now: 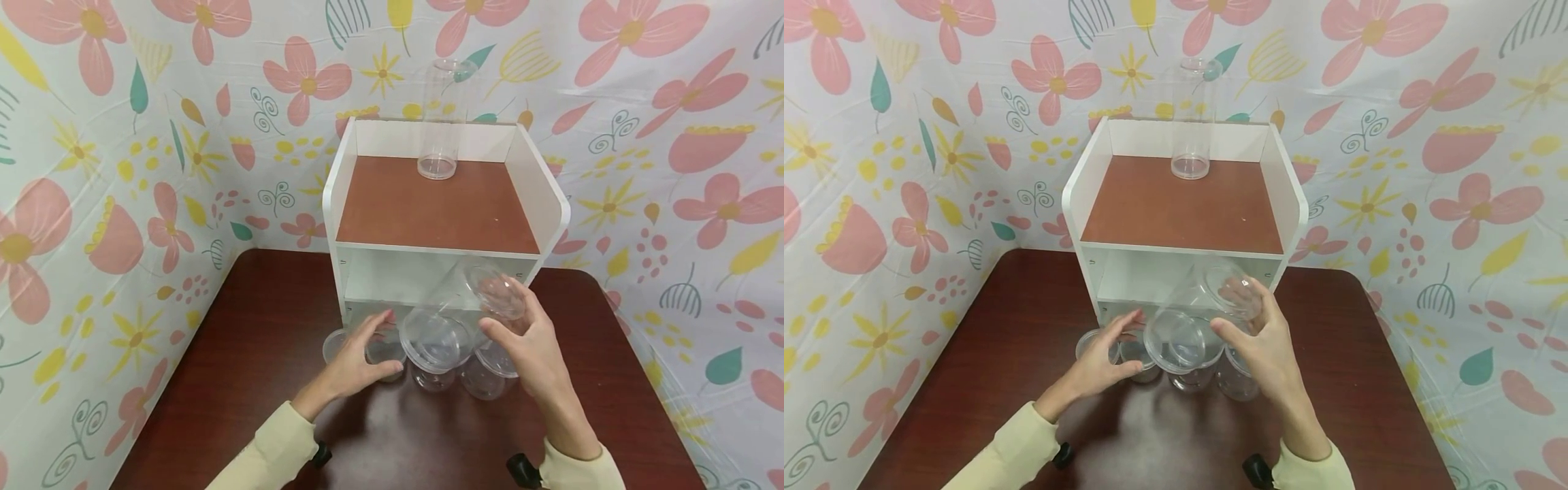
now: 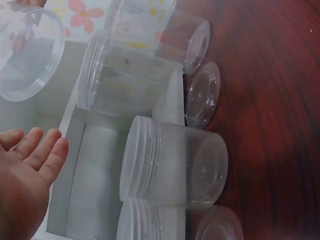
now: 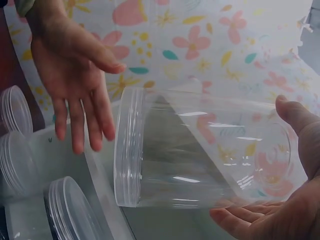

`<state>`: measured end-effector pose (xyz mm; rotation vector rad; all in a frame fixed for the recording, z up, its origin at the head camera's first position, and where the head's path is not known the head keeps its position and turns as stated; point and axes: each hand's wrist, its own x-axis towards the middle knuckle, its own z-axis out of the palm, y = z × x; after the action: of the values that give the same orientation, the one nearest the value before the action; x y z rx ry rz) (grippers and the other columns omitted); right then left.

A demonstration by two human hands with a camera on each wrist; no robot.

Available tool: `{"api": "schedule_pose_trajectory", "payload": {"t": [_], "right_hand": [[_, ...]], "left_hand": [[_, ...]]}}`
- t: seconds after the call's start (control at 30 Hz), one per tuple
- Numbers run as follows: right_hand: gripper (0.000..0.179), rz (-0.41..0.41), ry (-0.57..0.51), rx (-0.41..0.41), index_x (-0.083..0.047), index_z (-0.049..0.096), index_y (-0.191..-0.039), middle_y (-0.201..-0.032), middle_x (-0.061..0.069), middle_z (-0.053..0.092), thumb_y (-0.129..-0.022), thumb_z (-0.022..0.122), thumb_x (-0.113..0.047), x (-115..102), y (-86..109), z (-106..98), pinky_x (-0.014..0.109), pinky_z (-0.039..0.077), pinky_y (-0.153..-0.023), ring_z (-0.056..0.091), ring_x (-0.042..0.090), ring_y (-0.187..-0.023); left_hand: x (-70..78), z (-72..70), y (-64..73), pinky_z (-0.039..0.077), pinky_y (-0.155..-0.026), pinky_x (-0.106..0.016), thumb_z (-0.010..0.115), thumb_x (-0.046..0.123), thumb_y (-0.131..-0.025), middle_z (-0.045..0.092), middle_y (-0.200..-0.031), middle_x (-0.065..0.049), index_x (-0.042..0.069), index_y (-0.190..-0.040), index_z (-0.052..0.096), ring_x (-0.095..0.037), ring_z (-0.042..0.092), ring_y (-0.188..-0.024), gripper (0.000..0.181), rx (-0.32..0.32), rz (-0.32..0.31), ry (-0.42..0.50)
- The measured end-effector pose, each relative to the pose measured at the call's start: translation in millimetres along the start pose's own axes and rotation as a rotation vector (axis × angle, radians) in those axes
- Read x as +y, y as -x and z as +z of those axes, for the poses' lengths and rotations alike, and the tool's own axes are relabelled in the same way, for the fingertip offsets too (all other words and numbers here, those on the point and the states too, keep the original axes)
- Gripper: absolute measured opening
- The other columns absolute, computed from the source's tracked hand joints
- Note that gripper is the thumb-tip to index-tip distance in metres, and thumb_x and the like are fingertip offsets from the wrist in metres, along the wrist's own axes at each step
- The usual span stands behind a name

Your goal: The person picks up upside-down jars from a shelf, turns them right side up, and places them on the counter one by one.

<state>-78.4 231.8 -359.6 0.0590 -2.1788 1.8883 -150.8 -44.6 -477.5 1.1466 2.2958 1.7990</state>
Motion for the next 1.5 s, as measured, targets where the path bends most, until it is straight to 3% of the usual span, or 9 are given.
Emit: {"api": "schedule_pose_trajectory", "payload": {"t": [0.3,0.4,0.63,0.73,0.93,1.17,1.37,1.5], "right_hand": [[0.07,0.002,-0.069,-0.001,0.001,0.038,-0.153,-0.128,-0.014,0.064,-0.091,0.07,0.009,1,-0.3,10,0.019,0.054,-0.087,0.068,0.004,-0.109],[0.069,0.001,-0.115,-0.006,0.002,0.038,-0.152,-0.129,-0.011,0.064,-0.091,0.069,0.01,2,-0.4,14,0.021,0.054,-0.088,0.068,0.007,-0.111],[0.069,0.018,-0.159,-0.013,0.002,0.036,-0.154,-0.132,-0.008,0.063,-0.093,0.066,0.01,6,0.5,22,0.022,0.053,-0.092,0.069,0.01,-0.112],[0.069,0.028,-0.168,-0.014,0.003,0.035,-0.155,-0.136,0.0,0.06,-0.093,0.065,0.01,7,0.9,25,0.022,0.053,-0.093,0.069,0.009,-0.111],[0.071,0.061,-0.15,-0.015,-0.001,0.035,-0.157,-0.146,0.021,0.052,-0.094,0.066,0.007,11,2.5,29,0.021,0.052,-0.094,0.068,0.006,-0.112],[0.075,0.076,-0.177,-0.069,0.0,0.026,-0.159,-0.152,0.028,0.044,-0.095,0.064,0.005,10,2.9,31,0.02,0.05,-0.097,0.066,0.009,-0.118],[0.073,0.079,-0.13,-0.117,-0.001,0.027,-0.159,-0.15,0.03,0.048,-0.096,0.065,0.001,9,2.5,30,0.02,0.049,-0.098,0.067,0.007,-0.114],[0.075,0.065,-0.142,-0.137,0.002,0.024,-0.16,-0.15,0.032,0.047,-0.096,0.065,0.002,11,2.2,27,0.021,0.05,-0.098,0.067,0.009,-0.114]], "left_hand": [[3.1,8.0,1.3,0.045,-0.104,-0.06,0.089,0.028,-0.081,0.047,-0.152,-0.013,0.011,-0.163,0.03,-0.034,0.06,-0.124,0.102,-0.046,-0.196,-0.004],[2.7,10.4,1.0,0.041,-0.107,-0.064,0.092,0.027,-0.079,0.046,-0.154,-0.013,0.016,-0.163,0.03,-0.037,0.057,-0.128,0.105,-0.047,-0.226,0.013],[-1.5,17.4,-0.4,0.033,-0.116,-0.055,0.096,0.016,-0.073,0.05,-0.154,-0.005,0.02,-0.162,0.03,-0.026,0.046,-0.142,0.111,-0.039,-0.194,0.025],[-3.5,19.8,-1.2,0.038,-0.115,-0.048,0.096,0.018,-0.074,0.051,-0.153,-0.009,0.017,-0.161,0.03,-0.029,0.05,-0.138,0.109,-0.043,-0.149,0.126],[-6.5,22.7,-1.6,0.045,-0.11,-0.044,0.092,0.042,-0.078,0.048,-0.152,-0.019,0.012,-0.16,0.029,-0.041,0.052,-0.135,0.107,-0.055,-0.081,0.308],[-6.5,23.4,-3.2,0.039,-0.11,-0.061,0.089,0.009,-0.081,0.045,-0.151,-0.028,0.001,-0.157,0.028,-0.049,0.045,-0.137,0.098,-0.031,-0.038,0.434],[-5.4,20.8,-2.1,0.041,-0.109,-0.059,0.084,0.006,-0.083,0.035,-0.154,-0.036,-0.003,-0.156,0.024,-0.053,0.043,-0.138,0.095,-0.013,-0.023,0.487],[-4.1,18.4,-0.2,0.048,-0.105,-0.052,0.084,0.011,-0.084,0.034,-0.154,-0.036,0.0,-0.156,0.024,-0.051,0.046,-0.136,0.094,-0.007,-0.057,0.505]]}}
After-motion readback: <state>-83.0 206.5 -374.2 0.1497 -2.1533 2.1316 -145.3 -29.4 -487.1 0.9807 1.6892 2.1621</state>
